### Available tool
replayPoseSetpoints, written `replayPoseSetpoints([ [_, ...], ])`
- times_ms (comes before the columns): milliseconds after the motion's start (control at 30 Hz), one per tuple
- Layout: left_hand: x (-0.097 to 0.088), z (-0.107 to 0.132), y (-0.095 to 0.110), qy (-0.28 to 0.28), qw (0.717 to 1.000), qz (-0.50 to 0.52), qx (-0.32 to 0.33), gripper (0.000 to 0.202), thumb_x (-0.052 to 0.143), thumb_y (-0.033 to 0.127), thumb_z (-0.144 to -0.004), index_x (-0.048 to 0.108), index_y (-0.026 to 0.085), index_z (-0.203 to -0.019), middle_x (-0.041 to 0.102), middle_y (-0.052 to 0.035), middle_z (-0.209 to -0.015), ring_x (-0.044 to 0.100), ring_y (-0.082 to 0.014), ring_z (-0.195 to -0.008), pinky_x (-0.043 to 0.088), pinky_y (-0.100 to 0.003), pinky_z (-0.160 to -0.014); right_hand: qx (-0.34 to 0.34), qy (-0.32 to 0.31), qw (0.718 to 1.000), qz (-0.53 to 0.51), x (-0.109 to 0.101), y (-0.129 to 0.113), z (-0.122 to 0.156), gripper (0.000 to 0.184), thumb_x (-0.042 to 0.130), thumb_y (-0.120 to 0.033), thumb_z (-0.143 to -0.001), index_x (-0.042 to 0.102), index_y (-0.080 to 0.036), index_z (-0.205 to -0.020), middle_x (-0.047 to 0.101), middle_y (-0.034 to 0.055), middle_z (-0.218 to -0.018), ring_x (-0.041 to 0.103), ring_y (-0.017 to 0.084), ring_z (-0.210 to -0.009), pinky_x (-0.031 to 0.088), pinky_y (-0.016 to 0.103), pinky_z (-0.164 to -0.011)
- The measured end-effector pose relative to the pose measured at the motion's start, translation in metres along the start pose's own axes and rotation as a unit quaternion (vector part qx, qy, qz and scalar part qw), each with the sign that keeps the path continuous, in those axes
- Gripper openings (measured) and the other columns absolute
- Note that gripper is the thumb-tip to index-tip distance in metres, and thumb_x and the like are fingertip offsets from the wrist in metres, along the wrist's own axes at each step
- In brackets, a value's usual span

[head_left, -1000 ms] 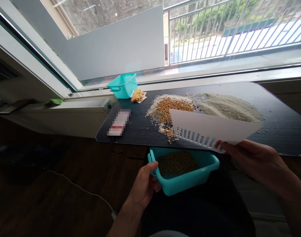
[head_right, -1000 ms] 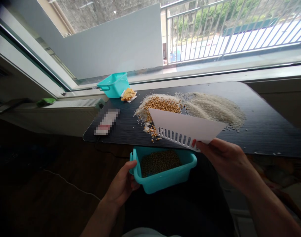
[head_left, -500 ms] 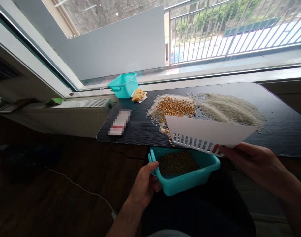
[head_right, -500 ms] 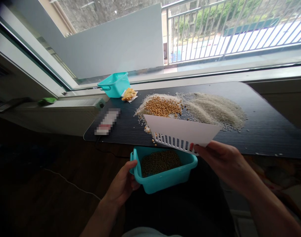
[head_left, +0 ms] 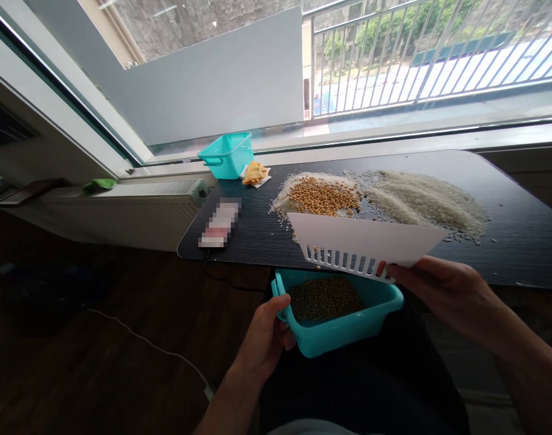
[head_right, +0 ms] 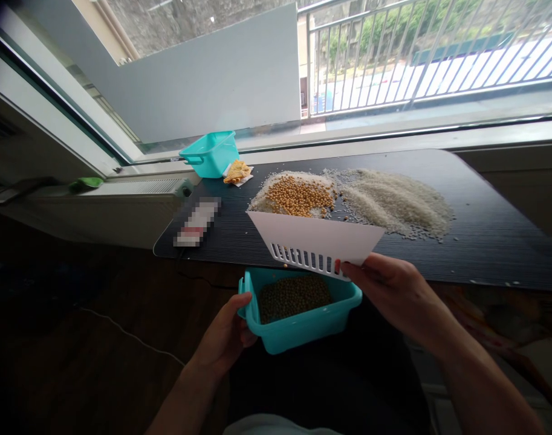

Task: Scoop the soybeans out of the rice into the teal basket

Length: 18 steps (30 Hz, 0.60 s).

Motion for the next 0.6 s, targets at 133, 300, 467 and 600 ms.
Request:
replayPoseSetpoints([
  [133,0.001,0.000,0.001,0.003,1.000,0.003,0.003,0.040,0.071,0.042,-0.063,0.043,0.018,-0.049,0.037,0.0081,-0.039,0.036,-0.0053,-0.032,0.024,-0.019,-0.034,0.010,-0.007,1.000,-0.001,-0.002,0.003,0.003,0.038,0.073,-0.053,-0.052,0.075,-0.021,-0.073,0.074,0.0038,-0.075,0.066,0.020,-0.065,0.057,0.032,-0.065],
  [300,0.001,0.001,0.001,0.004,1.000,-0.005,0.003,0.040,0.071,0.043,-0.063,0.043,0.018,-0.049,0.037,0.0079,-0.039,0.036,-0.0053,-0.032,0.023,-0.019,-0.034,-0.002,0.009,1.000,0.007,-0.005,0.008,0.004,0.035,0.073,-0.051,-0.054,0.075,-0.023,-0.075,0.074,0.0018,-0.075,0.067,0.020,-0.067,0.057,0.031,-0.067],
  [467,-0.002,0.000,0.000,0.024,1.000,-0.002,0.004,0.040,0.071,0.042,-0.063,0.042,0.018,-0.050,0.036,0.0082,-0.039,0.036,-0.0056,-0.031,0.023,-0.019,-0.034,0.005,0.033,0.999,0.012,-0.010,0.013,0.003,0.035,0.071,-0.054,-0.053,0.075,-0.025,-0.070,0.074,0.0015,-0.070,0.067,0.021,-0.063,0.057,0.031,-0.062],
  [600,-0.002,-0.001,-0.001,0.021,1.000,-0.007,0.002,0.039,0.070,0.043,-0.064,0.043,0.018,-0.050,0.038,0.0075,-0.040,0.037,-0.0059,-0.032,0.024,-0.019,-0.035,0.020,0.092,0.996,0.009,-0.021,0.017,0.007,0.033,0.071,-0.054,-0.052,0.075,-0.026,-0.068,0.073,0.0011,-0.068,0.067,0.022,-0.064,0.057,0.032,-0.063],
])
Point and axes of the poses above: each hand's wrist, its own z-axis away from the middle knuckle, its own x-axis out of the palm, y = z × x, the point moved 6 cm from there along -z, towards the middle knuckle
